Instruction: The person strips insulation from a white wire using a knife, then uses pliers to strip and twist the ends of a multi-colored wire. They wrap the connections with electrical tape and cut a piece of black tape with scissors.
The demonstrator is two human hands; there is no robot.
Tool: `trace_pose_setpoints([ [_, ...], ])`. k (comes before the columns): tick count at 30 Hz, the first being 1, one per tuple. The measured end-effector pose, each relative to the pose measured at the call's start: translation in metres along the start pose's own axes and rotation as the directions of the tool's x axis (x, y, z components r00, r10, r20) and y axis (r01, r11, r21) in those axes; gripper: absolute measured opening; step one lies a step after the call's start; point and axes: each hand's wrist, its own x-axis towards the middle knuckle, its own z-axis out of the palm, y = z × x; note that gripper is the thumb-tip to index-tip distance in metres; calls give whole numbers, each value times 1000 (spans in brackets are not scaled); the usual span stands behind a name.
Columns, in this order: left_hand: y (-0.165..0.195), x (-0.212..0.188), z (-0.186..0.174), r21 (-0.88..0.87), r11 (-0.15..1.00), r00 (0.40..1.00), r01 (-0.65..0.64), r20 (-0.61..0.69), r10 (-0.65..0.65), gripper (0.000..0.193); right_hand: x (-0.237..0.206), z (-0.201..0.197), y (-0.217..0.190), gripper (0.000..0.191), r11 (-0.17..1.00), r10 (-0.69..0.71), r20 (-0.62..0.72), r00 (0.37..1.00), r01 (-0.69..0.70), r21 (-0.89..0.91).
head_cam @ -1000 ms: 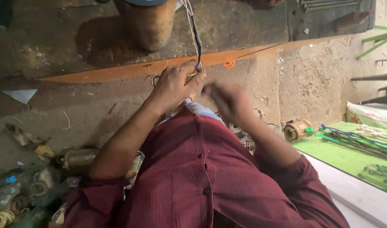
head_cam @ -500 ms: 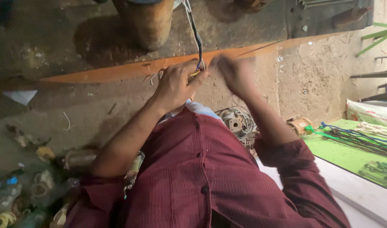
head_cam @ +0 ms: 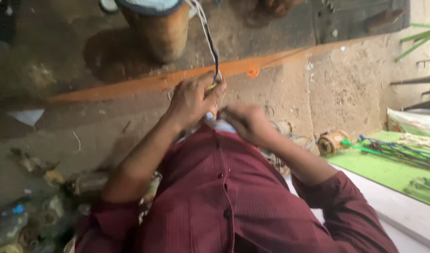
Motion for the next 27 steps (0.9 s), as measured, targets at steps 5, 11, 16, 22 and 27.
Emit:
trace_pose_setpoints([
  [5,3,0,4,54,992,990,-117,-71,121,26,18,-11,2,13,915,356,-193,914,-383,-124],
  [11,-3,1,3,-22,988,985,-154,-82,152,26,-13,2,5,13,998,39,-5,999,-39,42],
  [16,-5,0,2,-4,995,993,-105,-56,104,27,7,-7,39,17,948,313,-116,943,-318,-26],
  [22,-11,-2,-14,-7,998,997,-63,-40,62,31,6,23,22,24,910,130,-123,984,-168,-380],
  [27,-18,-5,-9,43,982,974,-185,-123,189,32,12,23,1,27,701,-265,-183,947,59,-710],
])
